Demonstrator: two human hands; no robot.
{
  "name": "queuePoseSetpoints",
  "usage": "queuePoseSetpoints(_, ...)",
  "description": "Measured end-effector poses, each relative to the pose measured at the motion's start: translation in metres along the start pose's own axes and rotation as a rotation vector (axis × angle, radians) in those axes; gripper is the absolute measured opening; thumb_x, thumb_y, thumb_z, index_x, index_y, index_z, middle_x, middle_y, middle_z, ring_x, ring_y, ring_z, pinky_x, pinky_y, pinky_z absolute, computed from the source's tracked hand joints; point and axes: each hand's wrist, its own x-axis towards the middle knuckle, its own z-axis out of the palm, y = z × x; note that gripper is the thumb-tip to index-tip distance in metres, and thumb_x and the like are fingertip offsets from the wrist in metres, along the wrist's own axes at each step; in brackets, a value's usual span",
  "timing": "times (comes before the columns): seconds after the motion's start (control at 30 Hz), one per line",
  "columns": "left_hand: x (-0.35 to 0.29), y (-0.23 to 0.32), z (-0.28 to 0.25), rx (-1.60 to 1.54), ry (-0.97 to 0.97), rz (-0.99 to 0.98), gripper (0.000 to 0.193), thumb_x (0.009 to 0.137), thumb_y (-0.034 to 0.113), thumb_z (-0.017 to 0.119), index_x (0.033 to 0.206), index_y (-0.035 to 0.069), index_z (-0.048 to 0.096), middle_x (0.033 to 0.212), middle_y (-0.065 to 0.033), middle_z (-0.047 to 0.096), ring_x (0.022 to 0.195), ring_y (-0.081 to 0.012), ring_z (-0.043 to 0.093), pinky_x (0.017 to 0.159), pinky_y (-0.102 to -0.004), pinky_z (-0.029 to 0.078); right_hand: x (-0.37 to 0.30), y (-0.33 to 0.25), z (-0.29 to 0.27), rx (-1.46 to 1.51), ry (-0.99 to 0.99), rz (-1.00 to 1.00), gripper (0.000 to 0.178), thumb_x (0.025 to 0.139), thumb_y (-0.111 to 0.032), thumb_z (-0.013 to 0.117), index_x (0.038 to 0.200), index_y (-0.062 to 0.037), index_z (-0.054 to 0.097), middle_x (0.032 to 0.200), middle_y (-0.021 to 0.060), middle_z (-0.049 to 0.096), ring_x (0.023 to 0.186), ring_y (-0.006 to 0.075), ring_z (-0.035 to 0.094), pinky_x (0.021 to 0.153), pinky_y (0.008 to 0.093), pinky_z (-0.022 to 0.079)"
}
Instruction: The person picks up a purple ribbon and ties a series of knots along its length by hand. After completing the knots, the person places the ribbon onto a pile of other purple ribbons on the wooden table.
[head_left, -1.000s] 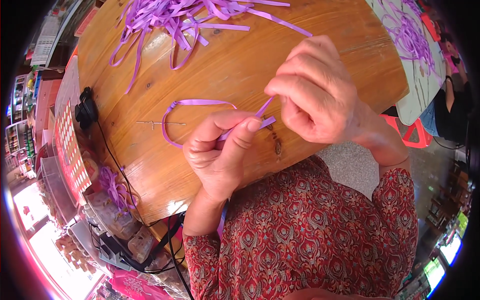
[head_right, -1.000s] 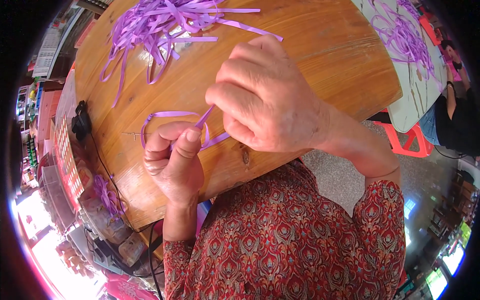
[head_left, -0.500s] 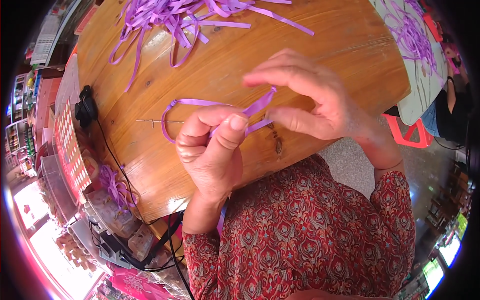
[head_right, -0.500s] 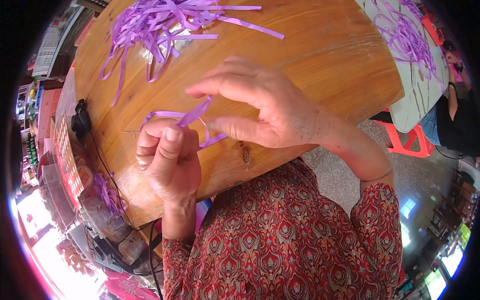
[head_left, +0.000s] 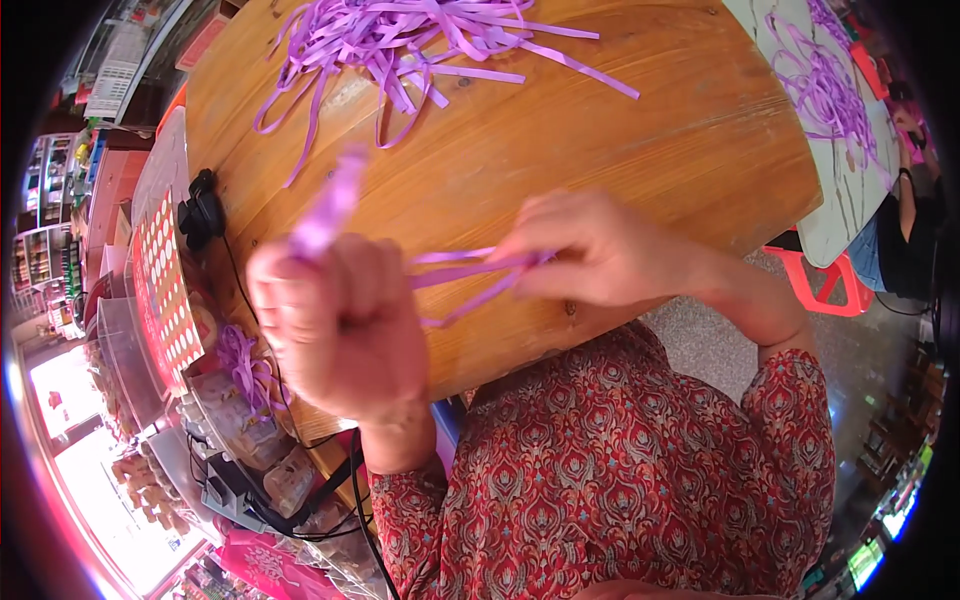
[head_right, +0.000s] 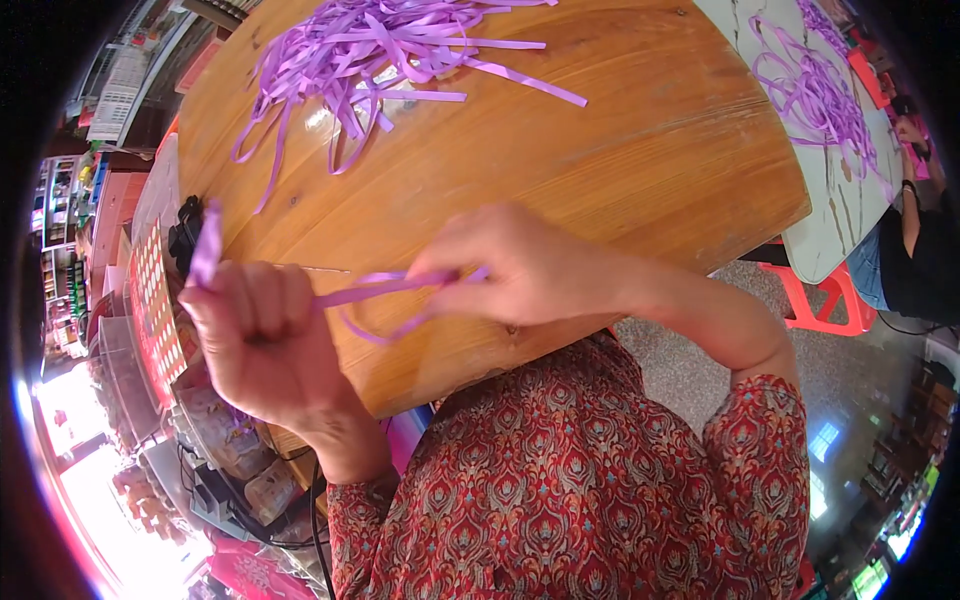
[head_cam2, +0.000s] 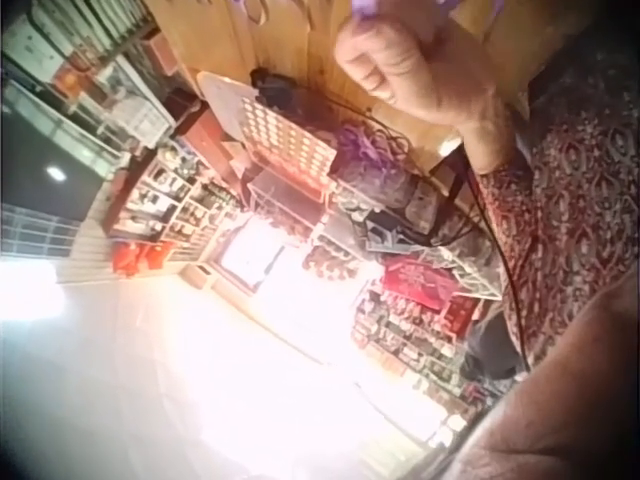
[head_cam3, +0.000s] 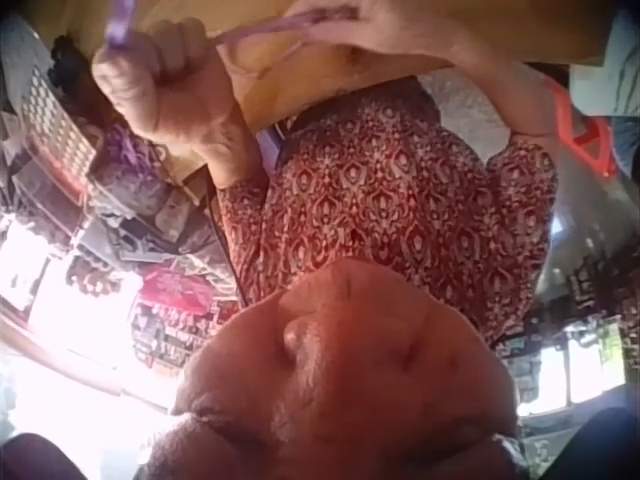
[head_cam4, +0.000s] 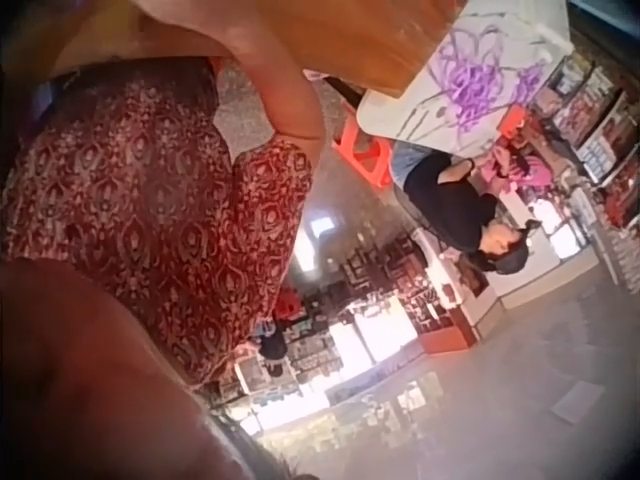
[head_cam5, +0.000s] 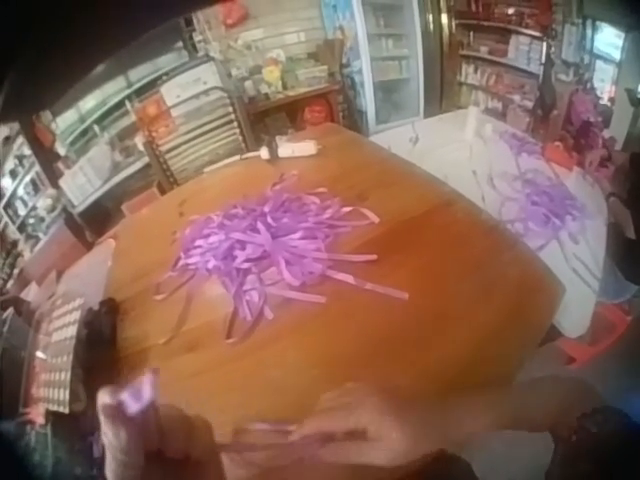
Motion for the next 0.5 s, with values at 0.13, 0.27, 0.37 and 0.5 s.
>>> queuePoseSetpoints(0.13,0.009,0.016,-0.026,0.010,0.035,0.053,0.015,0.095,0.017,0.053,0.087,0.003,0.056,0.056,0.0075,0.021,0.047,-0.0056,0.020,0.046,-0.0248,0.017,-0.034,-0.005,-0.037,0.074,0.222,0.121,0.022,0.081,0.002,0.064,0.104,0.0022,0.064,0.092,0.0086,0.062,0.083,0.0135,0.059,0.068,0.0254,0.047)
queuePoseSetpoints(0.27,0.015,0.019,-0.056,-0.029,0.120,0.067,0.016,0.094,0.014,0.053,0.091,-0.001,0.058,0.055,0.0067,0.024,0.048,-0.0060,0.023,0.047,-0.0244,0.019,-0.065,-0.011,-0.061,-0.010,0.420,0.234,0.020,0.083,0.003,0.062,0.103,0.0041,0.064,0.089,0.0073,0.059,0.083,0.0118,0.057,0.069,0.0223,0.045)
queuePoseSetpoints(0.37,0.017,0.017,-0.083,0.559,0.242,0.060,0.020,0.091,0.011,0.058,0.104,-0.004,0.058,0.071,-0.0042,0.053,0.062,-0.0114,0.047,0.058,-0.0235,0.037,-0.069,-0.014,-0.065,-0.067,0.446,0.235,0.018,0.084,0.003,0.060,0.102,0.0040,0.064,0.090,0.0069,0.059,0.083,0.0112,0.056,0.069,0.0218,0.044)
queuePoseSetpoints(0.5,0.023,-0.005,-0.083,1.828,0.342,0.608,0.052,0.085,0.006,0.065,0.131,-0.003,0.042,0.120,-0.0175,0.051,0.118,-0.0292,0.047,0.100,-0.0397,0.036,-0.054,-0.011,-0.055,-0.220,0.395,0.094,0.017,0.085,0.003,0.059,0.100,0.0040,0.065,0.090,0.0088,0.061,0.082,0.0140,0.057,0.068,0.0242,0.044)
